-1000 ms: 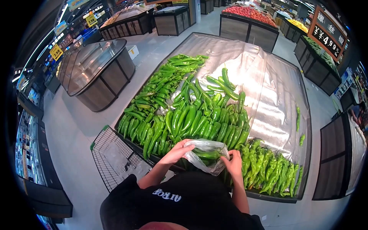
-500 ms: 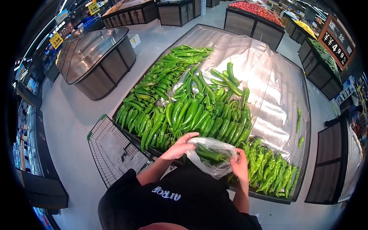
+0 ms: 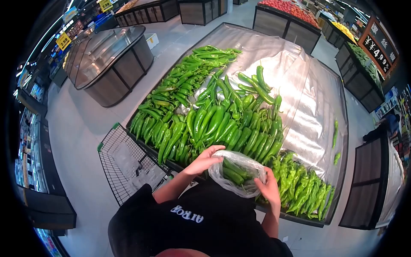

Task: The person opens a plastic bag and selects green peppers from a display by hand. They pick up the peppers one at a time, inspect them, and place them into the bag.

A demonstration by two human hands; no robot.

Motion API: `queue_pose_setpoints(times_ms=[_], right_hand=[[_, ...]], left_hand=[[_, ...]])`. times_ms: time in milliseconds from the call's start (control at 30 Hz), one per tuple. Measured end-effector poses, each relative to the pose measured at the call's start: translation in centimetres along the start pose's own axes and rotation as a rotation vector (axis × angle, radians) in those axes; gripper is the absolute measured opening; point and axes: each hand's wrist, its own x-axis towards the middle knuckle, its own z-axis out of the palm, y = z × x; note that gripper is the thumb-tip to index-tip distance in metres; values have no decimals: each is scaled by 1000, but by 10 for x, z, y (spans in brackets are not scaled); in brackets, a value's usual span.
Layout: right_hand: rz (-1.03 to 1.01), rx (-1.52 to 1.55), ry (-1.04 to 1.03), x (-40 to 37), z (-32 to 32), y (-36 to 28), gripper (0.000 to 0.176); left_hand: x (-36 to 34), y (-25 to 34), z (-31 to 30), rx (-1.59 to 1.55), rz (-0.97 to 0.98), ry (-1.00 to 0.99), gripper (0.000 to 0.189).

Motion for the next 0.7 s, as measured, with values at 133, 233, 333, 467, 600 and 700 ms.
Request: queue_pose_setpoints(times_ms=[133,233,333,467,600,700], right_hand=[[57,213,-17,-18,9,-48,50],[-34,171,-3,-16,6,-43,46],[37,-137,121,-3,-3,-15,50],[-1,-456,232,-9,-8,-3,65],[-153,-544,287,-20,1,-38,58],[-420,-685,446,-23,18,-65,46]], left_hand=[[-6,19,9,17,-25,-57,63],[-9,20,7,90,-30,-94,69],[-6,10,6,230,81,-87,71],[-7,16,6,311,73,-94,74],[-3,17,4,279,54,-93,75],[1,13,3,306,103,-94,75]])
